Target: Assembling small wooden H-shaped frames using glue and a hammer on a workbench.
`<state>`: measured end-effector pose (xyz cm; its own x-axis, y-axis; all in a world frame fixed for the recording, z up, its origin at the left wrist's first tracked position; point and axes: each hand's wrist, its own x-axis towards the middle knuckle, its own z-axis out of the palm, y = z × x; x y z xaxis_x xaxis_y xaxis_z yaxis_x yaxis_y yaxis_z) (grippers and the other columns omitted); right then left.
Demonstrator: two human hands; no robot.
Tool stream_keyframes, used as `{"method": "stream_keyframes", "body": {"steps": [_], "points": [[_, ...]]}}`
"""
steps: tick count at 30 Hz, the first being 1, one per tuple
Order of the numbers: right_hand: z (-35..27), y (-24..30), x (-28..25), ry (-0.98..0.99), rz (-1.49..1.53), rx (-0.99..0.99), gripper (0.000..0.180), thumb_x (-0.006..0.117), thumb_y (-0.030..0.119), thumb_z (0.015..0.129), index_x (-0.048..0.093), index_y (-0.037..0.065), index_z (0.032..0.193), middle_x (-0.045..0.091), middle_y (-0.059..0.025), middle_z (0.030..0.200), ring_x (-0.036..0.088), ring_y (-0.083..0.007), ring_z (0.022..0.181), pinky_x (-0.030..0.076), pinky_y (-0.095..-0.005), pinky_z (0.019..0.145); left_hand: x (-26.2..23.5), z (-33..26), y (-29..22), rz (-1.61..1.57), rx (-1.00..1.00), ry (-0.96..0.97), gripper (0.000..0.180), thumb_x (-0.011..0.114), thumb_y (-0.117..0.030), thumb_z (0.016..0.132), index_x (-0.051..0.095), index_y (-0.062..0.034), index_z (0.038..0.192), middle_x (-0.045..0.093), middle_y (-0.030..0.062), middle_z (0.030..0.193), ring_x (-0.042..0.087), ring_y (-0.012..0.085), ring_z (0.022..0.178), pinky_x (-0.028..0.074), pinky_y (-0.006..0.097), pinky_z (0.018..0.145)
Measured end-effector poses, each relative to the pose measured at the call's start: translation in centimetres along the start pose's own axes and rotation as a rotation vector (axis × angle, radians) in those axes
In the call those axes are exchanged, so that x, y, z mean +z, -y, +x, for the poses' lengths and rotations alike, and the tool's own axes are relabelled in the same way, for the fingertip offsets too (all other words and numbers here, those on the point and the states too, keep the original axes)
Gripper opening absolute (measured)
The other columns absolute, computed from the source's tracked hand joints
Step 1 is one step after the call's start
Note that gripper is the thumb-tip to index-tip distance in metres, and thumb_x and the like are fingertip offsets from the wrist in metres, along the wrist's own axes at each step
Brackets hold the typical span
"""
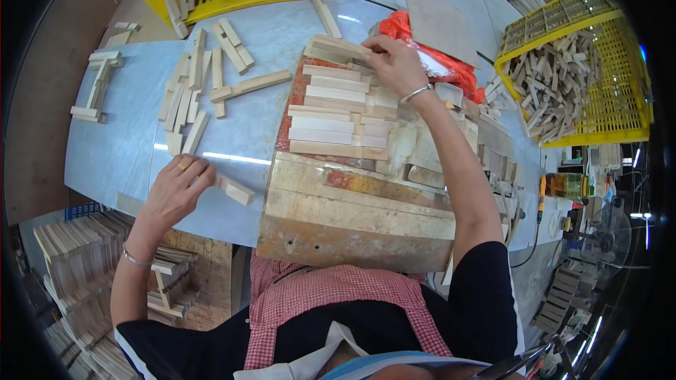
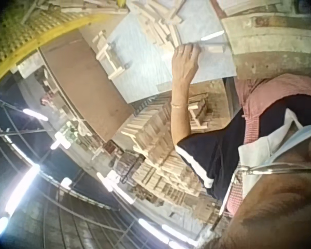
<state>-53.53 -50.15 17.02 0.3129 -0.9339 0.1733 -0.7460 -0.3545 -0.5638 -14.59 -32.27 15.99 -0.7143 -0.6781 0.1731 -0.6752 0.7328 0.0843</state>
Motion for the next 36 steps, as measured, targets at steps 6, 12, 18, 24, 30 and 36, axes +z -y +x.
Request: {"method": "stream_keyframes", "body": {"steps": [6, 12, 18, 24, 30, 36], "points": [[-0.3, -0.2, 1.0, 0.068, 0.086, 0.119, 0.028, 0.060, 0.020, 0.078, 0.068, 0.004, 0.099, 0.068, -0.0164, 0.091, 0.065, -0.0301, 0.083, 0.050, -0.0372, 0.078, 0.3, 4.8, -6.4, -0.141, 0.076, -0.213, 0.043, 0.061, -0.009, 0.074, 0.058, -0.0010, 0.116, 0.058, 0.0068, 0.094, 0.056, 0.0196, 0.085, 0.046, 0.032, 0.073], [-0.5, -0.2, 1.7, 0.076, 0.036, 0.088, 0.025, 0.059, 0.013, 0.080, 0.068, 0.003, 0.101, 0.068, -0.0114, 0.090, 0.065, -0.0206, 0.080, 0.051, -0.0293, 0.076, 4.2, 11.4, -9.5, -0.170, 0.155, -0.323, 0.030, 0.057, -0.011, 0.075, 0.059, -0.0019, 0.103, 0.056, 0.0069, 0.098, 0.054, 0.0194, 0.089, 0.044, 0.032, 0.077], [-0.8, -0.4, 2.1, 0.043, 0.010, 0.059, 0.024, 0.058, 0.013, 0.081, 0.068, 0.004, 0.101, 0.067, -0.0112, 0.089, 0.065, -0.0209, 0.080, 0.051, -0.0304, 0.075, 4.6, 13.0, -9.0, -0.075, 0.141, -0.360, 0.024, 0.058, -0.012, 0.074, 0.058, -0.0040, 0.097, 0.055, 0.0060, 0.099, 0.054, 0.0183, 0.092, 0.044, 0.032, 0.078], [-1.0, -0.9, 2.2, 0.007, 0.007, 0.008, 0.024, 0.056, 0.014, 0.084, 0.068, 0.005, 0.102, 0.064, -0.0115, 0.083, 0.062, -0.0223, 0.075, 0.049, -0.0316, 0.072, 4.7, 13.3, -9.0, 0.077, 0.258, -0.340, 0.023, 0.059, -0.014, 0.074, 0.058, -0.0049, 0.095, 0.055, 0.0056, 0.096, 0.054, 0.0180, 0.094, 0.045, 0.033, 0.084], [-1.4, -0.4, 2.8, -0.041, 0.021, -0.031, 0.025, 0.056, 0.015, 0.084, 0.068, 0.007, 0.104, 0.063, -0.0114, 0.082, 0.061, -0.0228, 0.075, 0.048, -0.0312, 0.072, 4.3, 13.2, -9.6, 0.141, 0.342, -0.264, 0.026, 0.059, -0.013, 0.073, 0.058, -0.0026, 0.096, 0.056, 0.0084, 0.096, 0.056, 0.0207, 0.091, 0.046, 0.035, 0.084], [-1.7, -0.4, 2.2, 0.007, 0.024, 0.075, 0.025, 0.057, 0.014, 0.085, 0.067, 0.004, 0.105, 0.066, -0.0120, 0.091, 0.063, -0.0212, 0.082, 0.049, -0.0297, 0.076, 4.2, 14.0, -10.0, 0.116, 0.366, -0.313, 0.018, 0.058, -0.014, 0.075, 0.056, -0.0046, 0.090, 0.051, 0.0043, 0.083, 0.053, 0.0180, 0.080, 0.046, 0.033, 0.081]]}}
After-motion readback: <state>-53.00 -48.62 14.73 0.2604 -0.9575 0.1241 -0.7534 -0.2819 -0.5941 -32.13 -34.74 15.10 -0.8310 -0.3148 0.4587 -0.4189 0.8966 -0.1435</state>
